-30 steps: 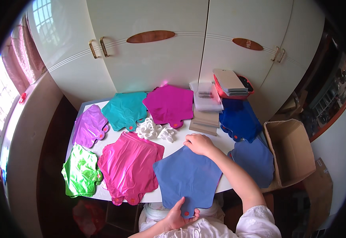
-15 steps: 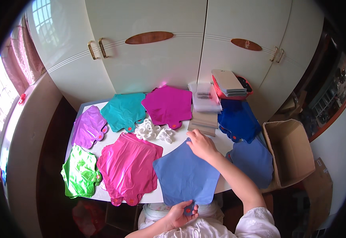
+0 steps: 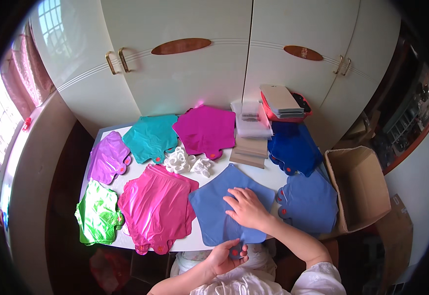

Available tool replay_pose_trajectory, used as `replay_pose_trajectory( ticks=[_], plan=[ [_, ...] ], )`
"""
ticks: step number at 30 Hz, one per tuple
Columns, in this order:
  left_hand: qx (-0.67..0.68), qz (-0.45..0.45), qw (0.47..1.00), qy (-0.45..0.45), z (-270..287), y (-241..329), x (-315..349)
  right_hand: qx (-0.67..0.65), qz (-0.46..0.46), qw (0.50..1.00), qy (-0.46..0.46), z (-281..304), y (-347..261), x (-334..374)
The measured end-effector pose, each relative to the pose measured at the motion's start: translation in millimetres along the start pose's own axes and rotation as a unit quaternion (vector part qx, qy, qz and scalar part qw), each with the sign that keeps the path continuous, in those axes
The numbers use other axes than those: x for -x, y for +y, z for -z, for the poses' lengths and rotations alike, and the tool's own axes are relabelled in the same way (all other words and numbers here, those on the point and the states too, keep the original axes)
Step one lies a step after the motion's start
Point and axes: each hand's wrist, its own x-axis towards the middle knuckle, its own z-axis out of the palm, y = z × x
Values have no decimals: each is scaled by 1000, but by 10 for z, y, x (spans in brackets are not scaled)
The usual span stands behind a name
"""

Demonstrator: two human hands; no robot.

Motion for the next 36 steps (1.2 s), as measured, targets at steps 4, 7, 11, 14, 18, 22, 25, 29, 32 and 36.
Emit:
replay_pose_trajectory(
  ticks=[4,7,11,14,18,22,25,29,32,36],
  plan=[
    [-9,-3,1000,-1,33,91,-38,-6,-6,1000,5,-16,27,-18],
    [-49,-17,999,0,-12,104,13,3,-4,1000,10,-56,60,16],
    [-123,-61,990,21,-129,185,220,11,3,1000,28,-124,83,45],
    [-136,-107,982,76,-34,390,388,15,1,1000,25,-104,77,44],
    [-319,-281,899,108,-45,666,391,21,0,1000,13,-88,82,32],
    [-618,-395,658,173,-48,788,317,36,-4,999,9,-91,64,34],
    [-723,-415,496,243,-237,817,321,35,0,999,8,-101,63,35],
    [-743,-421,405,327,-171,924,155,37,2,999,8,-97,55,24],
    [-754,-407,368,361,-223,1005,126,56,4,998,-4,-78,47,23],
    [-760,-390,334,399,-211,1057,145,60,13,998,-32,-50,58,-64]
  ],
)
